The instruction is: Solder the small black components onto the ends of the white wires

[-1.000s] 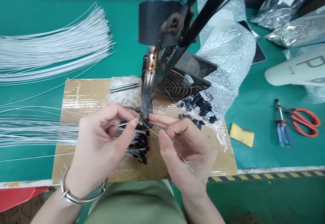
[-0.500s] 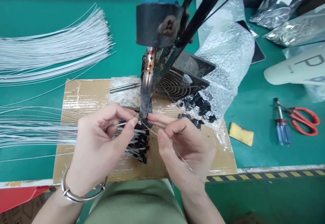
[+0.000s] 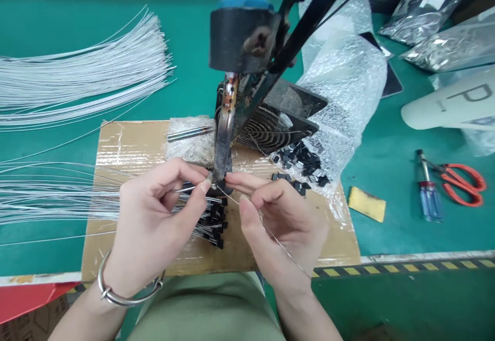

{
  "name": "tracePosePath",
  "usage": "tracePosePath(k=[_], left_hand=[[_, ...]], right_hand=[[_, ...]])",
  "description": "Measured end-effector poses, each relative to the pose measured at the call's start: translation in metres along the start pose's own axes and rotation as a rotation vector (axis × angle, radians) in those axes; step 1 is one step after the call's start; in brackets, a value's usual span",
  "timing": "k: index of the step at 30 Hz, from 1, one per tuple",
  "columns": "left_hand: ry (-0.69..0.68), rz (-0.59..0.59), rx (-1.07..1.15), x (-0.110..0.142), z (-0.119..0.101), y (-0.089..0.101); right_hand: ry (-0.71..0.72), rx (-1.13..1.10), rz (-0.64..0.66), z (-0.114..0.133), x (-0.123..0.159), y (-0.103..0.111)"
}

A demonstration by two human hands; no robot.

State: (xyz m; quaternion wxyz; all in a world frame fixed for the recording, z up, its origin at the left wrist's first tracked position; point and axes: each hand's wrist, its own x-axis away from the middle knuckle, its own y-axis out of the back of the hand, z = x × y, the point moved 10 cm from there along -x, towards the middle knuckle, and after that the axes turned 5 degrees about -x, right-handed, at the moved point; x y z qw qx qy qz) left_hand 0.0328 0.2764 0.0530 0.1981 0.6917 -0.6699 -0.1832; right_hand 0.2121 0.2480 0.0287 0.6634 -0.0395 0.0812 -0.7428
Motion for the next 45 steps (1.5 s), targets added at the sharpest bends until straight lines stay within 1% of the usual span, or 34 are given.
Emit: tracePosePath(k=[8, 16, 25, 36, 41, 45], left_hand=[[-0.021, -0.011, -0.025, -0.0011, 0.0011, -0.0003], [-0.013, -0.002, 0.007, -0.0026, -0.0021, -0.0023], [0.000, -0.014, 0.013, -0.0009, -0.0003, 0.0003], [0.012, -0.019, 0.017, -0.0011, 0.0009, -0.0015], [-0.012, -0.001, 0.008, -0.0026, -0.0015, -0.0037], [-0.005, 0.010, 0.006, -0.0018, -0.0007, -0.0035]], right_hand=[[0.015, 0.000, 0.010, 0.0010, 0.0005, 0.0012], [0.016, -0.003, 0.001, -0.0022, -0.0005, 0.0004], [0.006, 0.016, 0.003, -0.0024, 0.0006, -0.0003], [0.022, 0.025, 0.023, 0.0018, 0.0000, -0.0013], [0.030, 0.067, 0.000, -0.0001, 0.0013, 0.0001], [0.051, 0.115, -0.002, 0.0024, 0.0008, -0.0013]])
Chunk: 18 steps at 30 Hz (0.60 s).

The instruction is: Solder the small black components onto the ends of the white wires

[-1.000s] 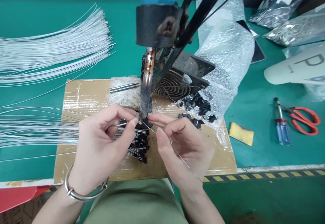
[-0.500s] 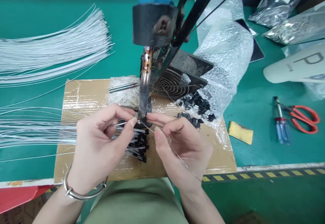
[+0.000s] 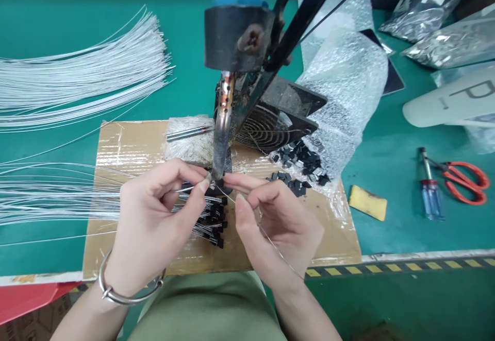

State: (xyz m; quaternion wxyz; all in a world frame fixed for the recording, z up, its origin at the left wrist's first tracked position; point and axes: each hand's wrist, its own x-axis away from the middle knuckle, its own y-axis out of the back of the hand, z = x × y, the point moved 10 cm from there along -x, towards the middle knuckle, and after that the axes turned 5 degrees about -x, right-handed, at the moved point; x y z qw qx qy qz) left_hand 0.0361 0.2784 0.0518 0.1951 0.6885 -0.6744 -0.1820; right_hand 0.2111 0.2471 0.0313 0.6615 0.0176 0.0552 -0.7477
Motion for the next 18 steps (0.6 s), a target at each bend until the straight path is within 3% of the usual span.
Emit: tracePosePath(k=[18], left_hand=[[0.019, -0.020, -0.013, 0.0039, 0.0031, 0.0025]], right_hand=[[0.023, 0.036, 0.002, 0.0060, -0.0011, -0.0009]])
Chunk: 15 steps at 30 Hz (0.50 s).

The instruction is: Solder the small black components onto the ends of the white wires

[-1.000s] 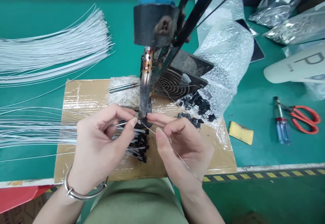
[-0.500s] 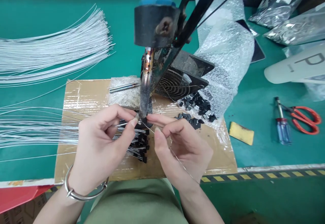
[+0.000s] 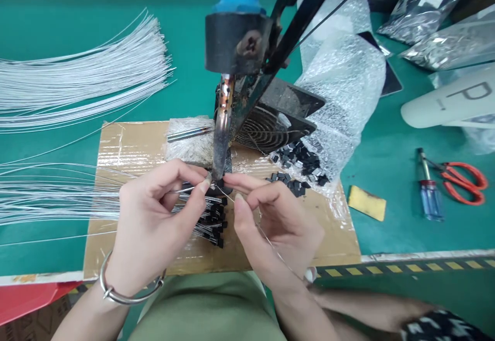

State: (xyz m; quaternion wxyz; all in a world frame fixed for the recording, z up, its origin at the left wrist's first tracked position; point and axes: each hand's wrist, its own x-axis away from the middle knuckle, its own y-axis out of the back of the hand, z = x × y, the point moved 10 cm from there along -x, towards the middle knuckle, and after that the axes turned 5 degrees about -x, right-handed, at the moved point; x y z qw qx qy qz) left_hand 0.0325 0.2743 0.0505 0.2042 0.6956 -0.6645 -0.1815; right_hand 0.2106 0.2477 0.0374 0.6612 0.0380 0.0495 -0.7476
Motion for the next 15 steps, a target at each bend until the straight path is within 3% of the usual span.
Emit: tracePosePath(k=[15], left_hand=[[-0.009, 0.017, 0.031, -0.0028, -0.0020, -0.0031]], right_hand=[[-0.005, 0.014, -0.016, -0.0011, 0.0003, 0.0022]])
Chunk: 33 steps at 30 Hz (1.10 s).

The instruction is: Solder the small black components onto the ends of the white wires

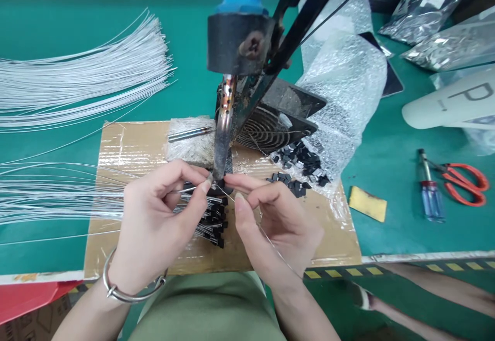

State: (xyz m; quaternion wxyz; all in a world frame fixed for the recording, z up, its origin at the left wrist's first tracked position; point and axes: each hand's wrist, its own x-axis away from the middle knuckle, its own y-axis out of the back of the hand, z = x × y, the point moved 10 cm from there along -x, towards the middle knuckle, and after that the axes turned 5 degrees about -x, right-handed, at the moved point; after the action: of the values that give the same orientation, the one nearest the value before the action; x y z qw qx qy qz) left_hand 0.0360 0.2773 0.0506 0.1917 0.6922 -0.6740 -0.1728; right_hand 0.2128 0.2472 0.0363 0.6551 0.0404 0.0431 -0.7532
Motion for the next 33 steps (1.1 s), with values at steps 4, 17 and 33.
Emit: tracePosePath(k=[4, 17, 33], left_hand=[[-0.006, -0.002, -0.016, 0.0002, -0.0003, -0.0002], [-0.026, -0.009, -0.038, 0.0042, -0.0006, 0.0033], [-0.029, -0.010, -0.029, 0.0024, -0.0013, 0.0012]], right_hand=[[-0.002, -0.007, 0.001, -0.0006, 0.0000, -0.0008], [0.030, -0.004, -0.021, 0.0015, 0.0010, -0.0009], [0.028, -0.027, -0.018, 0.0001, 0.0025, -0.0005]])
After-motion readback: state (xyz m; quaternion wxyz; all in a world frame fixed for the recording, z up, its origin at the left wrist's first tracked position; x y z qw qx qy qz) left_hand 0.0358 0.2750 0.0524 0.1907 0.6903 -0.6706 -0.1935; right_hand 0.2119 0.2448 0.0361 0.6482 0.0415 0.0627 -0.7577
